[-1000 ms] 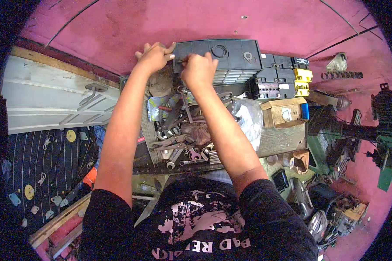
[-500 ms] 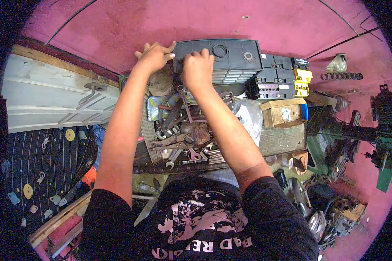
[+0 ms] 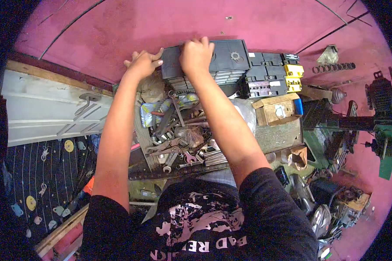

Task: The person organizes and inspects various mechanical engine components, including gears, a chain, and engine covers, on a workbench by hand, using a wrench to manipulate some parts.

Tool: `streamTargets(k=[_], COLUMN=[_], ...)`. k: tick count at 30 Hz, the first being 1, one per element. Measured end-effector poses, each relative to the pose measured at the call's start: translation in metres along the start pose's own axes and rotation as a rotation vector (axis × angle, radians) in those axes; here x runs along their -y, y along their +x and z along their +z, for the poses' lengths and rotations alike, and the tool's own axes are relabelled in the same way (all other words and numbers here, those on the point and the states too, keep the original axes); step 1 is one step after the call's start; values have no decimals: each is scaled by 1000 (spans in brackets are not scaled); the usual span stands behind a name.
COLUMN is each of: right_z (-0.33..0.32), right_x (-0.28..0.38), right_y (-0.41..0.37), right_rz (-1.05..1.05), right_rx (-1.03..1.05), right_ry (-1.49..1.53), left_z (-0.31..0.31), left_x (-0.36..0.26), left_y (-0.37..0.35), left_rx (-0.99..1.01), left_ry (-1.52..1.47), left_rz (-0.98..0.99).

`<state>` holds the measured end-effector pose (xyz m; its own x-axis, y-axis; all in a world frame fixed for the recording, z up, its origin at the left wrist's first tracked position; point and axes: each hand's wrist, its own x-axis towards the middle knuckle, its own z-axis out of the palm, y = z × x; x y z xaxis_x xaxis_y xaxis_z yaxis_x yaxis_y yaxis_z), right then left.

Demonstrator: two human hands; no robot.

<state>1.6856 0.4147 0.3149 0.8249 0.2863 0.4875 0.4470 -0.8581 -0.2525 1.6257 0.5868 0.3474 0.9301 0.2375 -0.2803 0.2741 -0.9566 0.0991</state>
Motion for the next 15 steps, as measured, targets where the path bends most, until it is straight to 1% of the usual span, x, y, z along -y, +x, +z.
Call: streamTargets(k=[2,4,5,6,8,9,10,12,13,14,15], right_z=[24,24,24,23,21,25,30,37,38,37,21], right_x=[-6,-3,-2,-2,-4,-1,2,12,18,17,20], right_y=[-2,-3,0,6,15,13,11,8,8,14,25], right_rz=[-73,-375,-441,-442,-104,-29,-28,-304,-374,-377,-254], right_rx=[-40,73,228,227,186,72,71,69,149,147,216], right_ry=[-108,43,81,83,-16,22,23,-28,126,127,61], left_z=[0,2,3,3,2,2,3,7,9,9,6], left_x=[0,1,3,4,5,6,6,6,8,10,8], left_y=[1,2,3,2,1,1,1,1,2,4,2], left_rx=[8,9,10,10,44,43,39,36,32,26,23], left_ry=[9,6,-3,-2,-58,-56,-61,-67,-96,-125,-125], left_rz=[5,0,-13,-14,-11,-10,-13,-18,-20,-23,-26])
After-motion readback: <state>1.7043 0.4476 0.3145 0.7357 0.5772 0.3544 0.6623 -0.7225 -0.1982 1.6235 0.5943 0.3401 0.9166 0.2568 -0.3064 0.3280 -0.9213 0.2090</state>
